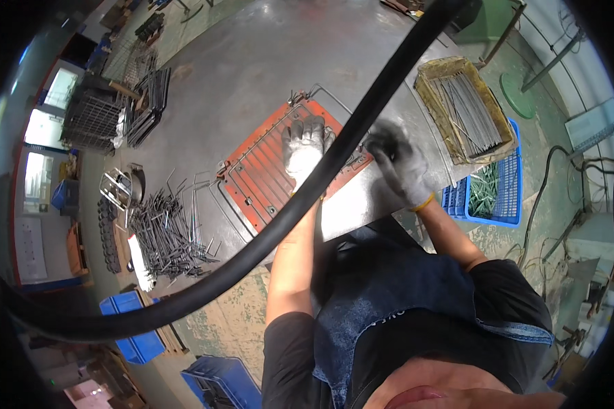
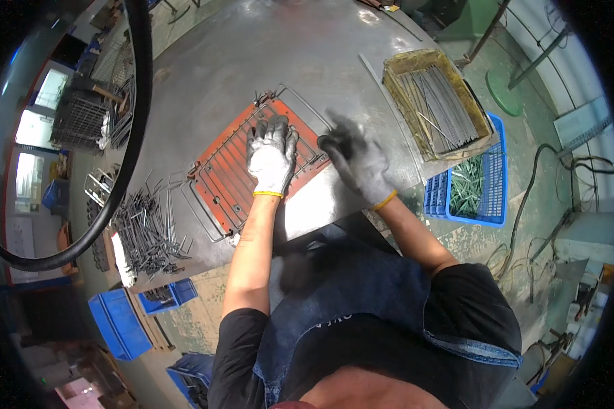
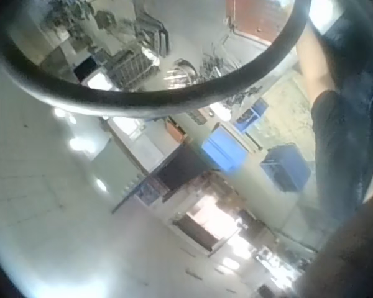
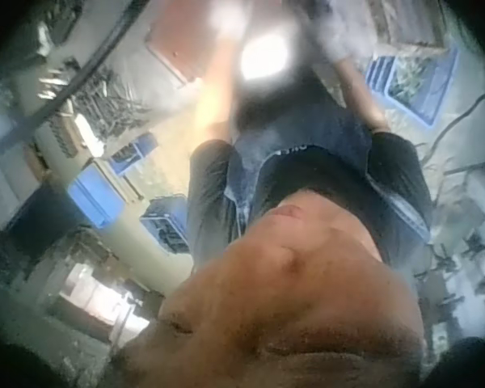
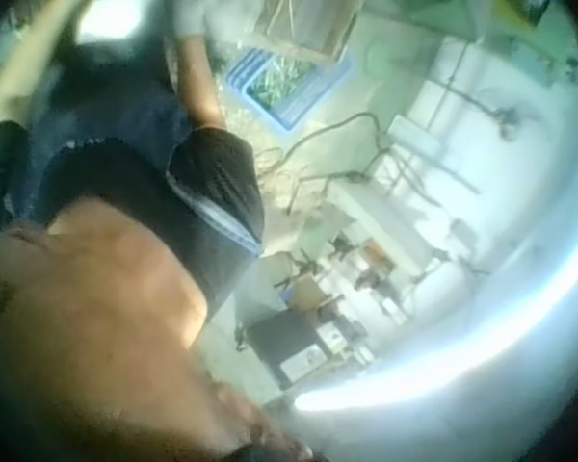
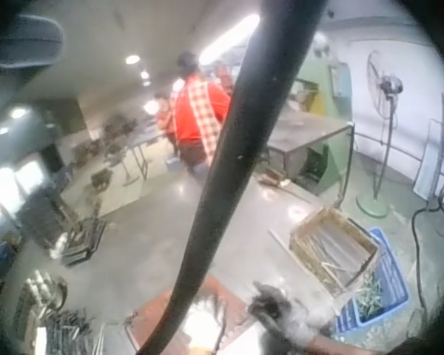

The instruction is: The person places metal rods into the slots of a jig by hand, sets the completed assembly aside, and arranges bent wire components on the worktable.

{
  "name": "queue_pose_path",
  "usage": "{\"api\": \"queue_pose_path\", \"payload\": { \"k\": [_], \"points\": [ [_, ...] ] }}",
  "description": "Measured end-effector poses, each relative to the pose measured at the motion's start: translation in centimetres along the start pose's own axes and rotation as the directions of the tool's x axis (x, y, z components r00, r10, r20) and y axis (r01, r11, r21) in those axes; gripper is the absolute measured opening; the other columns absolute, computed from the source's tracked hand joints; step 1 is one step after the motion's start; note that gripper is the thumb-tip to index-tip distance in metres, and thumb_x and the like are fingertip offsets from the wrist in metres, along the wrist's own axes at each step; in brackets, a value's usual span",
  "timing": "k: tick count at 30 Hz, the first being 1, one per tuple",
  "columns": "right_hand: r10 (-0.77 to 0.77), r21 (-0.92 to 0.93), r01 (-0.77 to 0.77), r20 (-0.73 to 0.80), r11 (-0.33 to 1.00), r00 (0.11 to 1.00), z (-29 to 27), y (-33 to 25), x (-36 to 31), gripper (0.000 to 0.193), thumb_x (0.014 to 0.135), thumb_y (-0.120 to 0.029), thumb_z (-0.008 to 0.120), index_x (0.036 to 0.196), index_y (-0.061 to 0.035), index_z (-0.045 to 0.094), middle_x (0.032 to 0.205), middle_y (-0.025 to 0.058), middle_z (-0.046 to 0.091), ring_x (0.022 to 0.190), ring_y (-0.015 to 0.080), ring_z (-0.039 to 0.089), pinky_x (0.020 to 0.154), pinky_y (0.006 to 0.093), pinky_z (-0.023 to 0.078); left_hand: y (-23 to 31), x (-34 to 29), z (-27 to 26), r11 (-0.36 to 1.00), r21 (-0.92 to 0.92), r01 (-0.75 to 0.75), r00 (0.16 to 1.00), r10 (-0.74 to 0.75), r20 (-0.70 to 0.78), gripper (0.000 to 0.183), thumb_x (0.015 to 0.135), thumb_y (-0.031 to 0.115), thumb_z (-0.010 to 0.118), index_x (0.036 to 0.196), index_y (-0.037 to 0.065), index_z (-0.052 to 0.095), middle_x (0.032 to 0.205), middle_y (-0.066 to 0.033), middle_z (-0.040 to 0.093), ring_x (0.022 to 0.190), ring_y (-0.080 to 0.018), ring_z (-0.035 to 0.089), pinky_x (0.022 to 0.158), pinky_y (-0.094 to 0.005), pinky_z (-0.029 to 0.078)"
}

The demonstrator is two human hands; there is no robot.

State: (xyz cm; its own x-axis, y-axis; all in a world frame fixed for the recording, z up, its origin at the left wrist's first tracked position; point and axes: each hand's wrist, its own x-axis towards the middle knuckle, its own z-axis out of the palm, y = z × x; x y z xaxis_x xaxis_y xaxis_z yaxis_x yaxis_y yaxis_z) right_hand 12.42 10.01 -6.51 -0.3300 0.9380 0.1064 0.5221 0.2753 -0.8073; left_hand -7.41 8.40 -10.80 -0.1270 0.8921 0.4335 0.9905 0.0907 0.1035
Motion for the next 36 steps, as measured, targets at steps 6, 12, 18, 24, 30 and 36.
{"api": "queue_pose_path", "payload": {
  "k": [6, 12, 18, 24, 30, 36],
  "points": [
    [-0.008, -0.12, 0.014, 0.052, 0.993, 0.999, 4.2, 3.7, 5.3, 0.05, 0.091, -0.041, 0.051, 0.133, -0.0134, 0.048, 0.111, 0.0174, 0.064, 0.1, 0.0371, 0.061, 0.086, 0.0442, 0.048, 0.2, -0.4, 0.8, 0.998, -0.038, 0.047, 0.998, -0.048, -0.034, 0.043, 0.095, 0.039, 0.044, 0.121, 0.008, 0.057, 0.124, -0.0178, 0.055, 0.119, -0.0414, 0.047, 0.105, -0.05, 0.034],
    [-0.175, -0.149, 0.197, 0.152, 0.969, 0.973, 3.5, 5.0, 6.3, 0.037, 0.089, -0.026, 0.047, 0.119, -0.0059, 0.057, 0.091, 0.0233, 0.065, 0.083, 0.0409, 0.063, 0.074, 0.0439, 0.048, 0.7, -1.3, 1.3, 0.989, -0.038, 0.146, 0.987, -0.143, 0.07, 0.041, 0.095, 0.038, 0.043, 0.125, 0.014, 0.056, 0.133, -0.013, 0.051, 0.128, -0.0353, 0.041, 0.111, -0.048, 0.027],
    [-0.141, -0.121, 0.166, 0.192, 0.979, 0.971, 0.7, 8.0, 4.1, 0.032, 0.09, -0.02, 0.046, 0.116, -0.0072, 0.061, 0.087, 0.0181, 0.067, 0.078, 0.032, 0.065, 0.07, 0.0402, 0.048, 2.9, -3.2, 0.9, 0.985, -0.153, 0.084, 0.995, -0.074, 0.069, 0.046, 0.094, 0.04, 0.044, 0.131, 0.012, 0.05, 0.133, -0.0122, 0.052, 0.129, -0.0331, 0.041, 0.11, -0.0475, 0.028],
    [-0.009, -0.193, 0.022, 0.063, 0.981, 0.998, -0.8, 10.7, 1.8, 0.035, 0.094, -0.029, 0.048, 0.119, -0.0091, 0.06, 0.078, 0.0177, 0.065, 0.067, 0.0298, 0.064, 0.063, 0.041, 0.048, -6.0, -7.7, -5.9, 0.916, -0.295, 0.272, 0.917, -0.34, -0.21, 0.027, 0.084, 0.015, 0.06, 0.11, 0.007, 0.06, 0.113, -0.0157, 0.06, 0.078, -0.0298, 0.062, 0.061, -0.0398, 0.053],
    [-0.057, -0.161, 0.041, -0.096, 0.986, 0.994, -0.1, 11.5, 1.3, 0.049, 0.096, -0.041, 0.047, 0.129, -0.0063, 0.054, 0.074, 0.0137, 0.063, 0.058, 0.0197, 0.058, 0.057, 0.0356, 0.044, -21.5, -19.6, -14.2, 0.338, -0.012, 0.941, 0.329, -0.923, -0.202, 0.05, 0.09, 0.048, 0.052, 0.096, 0.001, 0.067, 0.087, -0.0244, 0.066, 0.082, -0.0394, 0.065, 0.071, -0.0471, 0.05],
    [-0.038, -0.157, 0.027, -0.066, 0.987, 0.997, 0.2, 11.7, 1.3, 0.047, 0.096, -0.038, 0.046, 0.13, -0.006, 0.053, 0.084, 0.0169, 0.065, 0.06, 0.0215, 0.057, 0.061, 0.0367, 0.046, -22.9, -19.1, -14.6, 0.24, 0.25, 0.938, 0.251, -0.968, -0.012, 0.05, 0.087, 0.051, 0.055, 0.098, 0.004, 0.068, 0.099, -0.0209, 0.067, 0.095, -0.0383, 0.064, 0.08, -0.0471, 0.051]
  ]
}}
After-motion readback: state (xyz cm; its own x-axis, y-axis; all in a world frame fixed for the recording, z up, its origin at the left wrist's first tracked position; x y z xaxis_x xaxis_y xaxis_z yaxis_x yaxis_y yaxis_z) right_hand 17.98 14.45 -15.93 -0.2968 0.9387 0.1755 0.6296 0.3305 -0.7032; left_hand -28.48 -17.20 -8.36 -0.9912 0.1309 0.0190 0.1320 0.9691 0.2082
